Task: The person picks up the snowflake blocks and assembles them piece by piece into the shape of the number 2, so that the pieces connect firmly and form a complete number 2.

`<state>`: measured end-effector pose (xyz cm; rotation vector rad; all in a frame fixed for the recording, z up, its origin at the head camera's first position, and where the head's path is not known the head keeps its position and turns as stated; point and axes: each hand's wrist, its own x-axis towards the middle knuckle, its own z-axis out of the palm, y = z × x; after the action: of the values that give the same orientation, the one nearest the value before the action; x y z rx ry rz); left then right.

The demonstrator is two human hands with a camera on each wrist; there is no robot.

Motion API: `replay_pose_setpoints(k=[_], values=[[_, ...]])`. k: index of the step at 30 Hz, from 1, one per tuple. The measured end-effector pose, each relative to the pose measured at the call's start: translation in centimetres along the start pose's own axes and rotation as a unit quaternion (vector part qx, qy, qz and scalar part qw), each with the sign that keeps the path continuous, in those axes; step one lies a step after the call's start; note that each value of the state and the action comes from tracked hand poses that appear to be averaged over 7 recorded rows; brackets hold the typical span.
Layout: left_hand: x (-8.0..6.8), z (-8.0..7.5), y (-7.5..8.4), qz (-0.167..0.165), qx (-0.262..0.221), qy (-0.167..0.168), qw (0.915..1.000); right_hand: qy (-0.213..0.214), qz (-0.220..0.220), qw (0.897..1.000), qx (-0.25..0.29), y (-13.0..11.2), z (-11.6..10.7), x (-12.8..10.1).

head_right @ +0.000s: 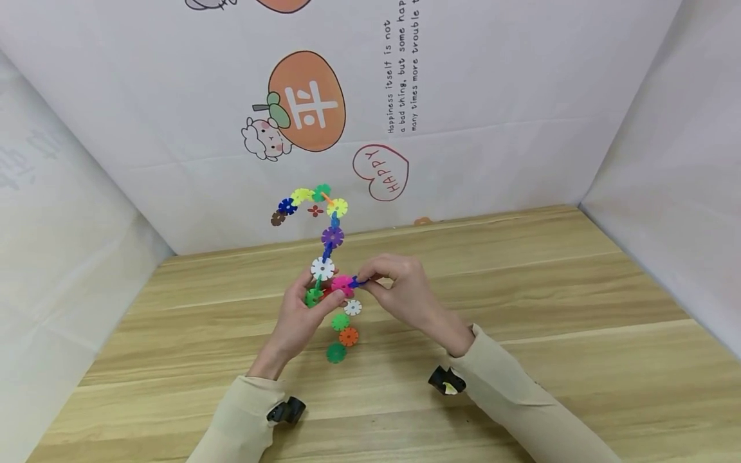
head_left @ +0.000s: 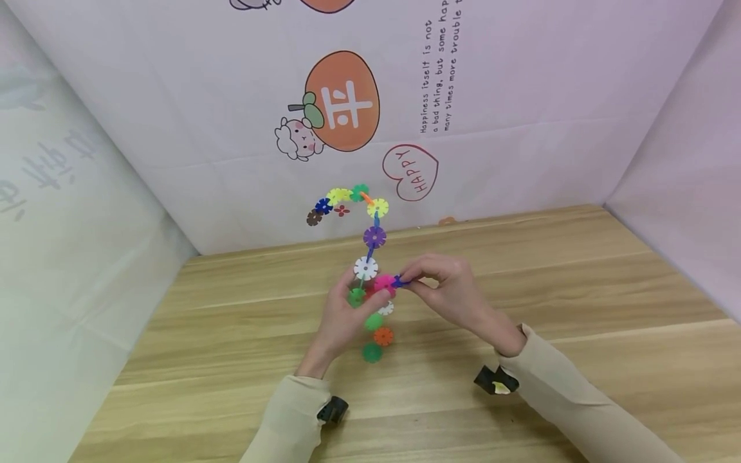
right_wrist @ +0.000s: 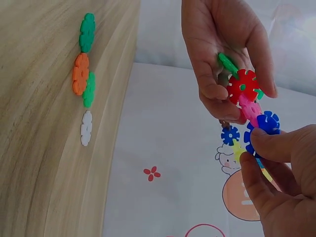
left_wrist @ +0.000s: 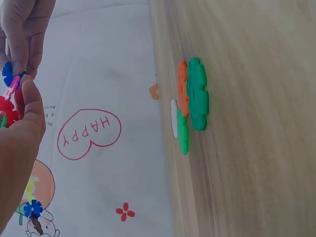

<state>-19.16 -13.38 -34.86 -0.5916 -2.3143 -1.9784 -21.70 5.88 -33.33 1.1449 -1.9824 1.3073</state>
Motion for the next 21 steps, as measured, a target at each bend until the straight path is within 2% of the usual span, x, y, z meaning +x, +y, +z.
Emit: replay_pose_setpoints(k=[2,7,14,18,21], values=[[-0.1,-0.1,0.2,-0.01,0.001,0.004,0.9999,0.002,-0.005,1.0,-0.011,0.0,0.1,0.1],[-0.6,-0.2,2.1,-0.024,0.002,0.011,0.9997,-0.003,-0.004,1.0,-0.028,-0.1,0.3,0.2],[0.0,-0.9,-0.2,-0.027,0.004,0.02,0.9994,0.004,0.016,0.999,-0.051,0.0,0.0,0.4],[0.1,-1.2,-0.4,-0.02,0.011,0.029,0.9993,0.006,0.059,0.995,-0.079,0.4,-0.5,0.1],[0.0,-1.2,0.4,-0.022,0.013,0.024,0.9994,-0.01,0.12,0.989,-0.091,0.9,-0.9,-0.4]])
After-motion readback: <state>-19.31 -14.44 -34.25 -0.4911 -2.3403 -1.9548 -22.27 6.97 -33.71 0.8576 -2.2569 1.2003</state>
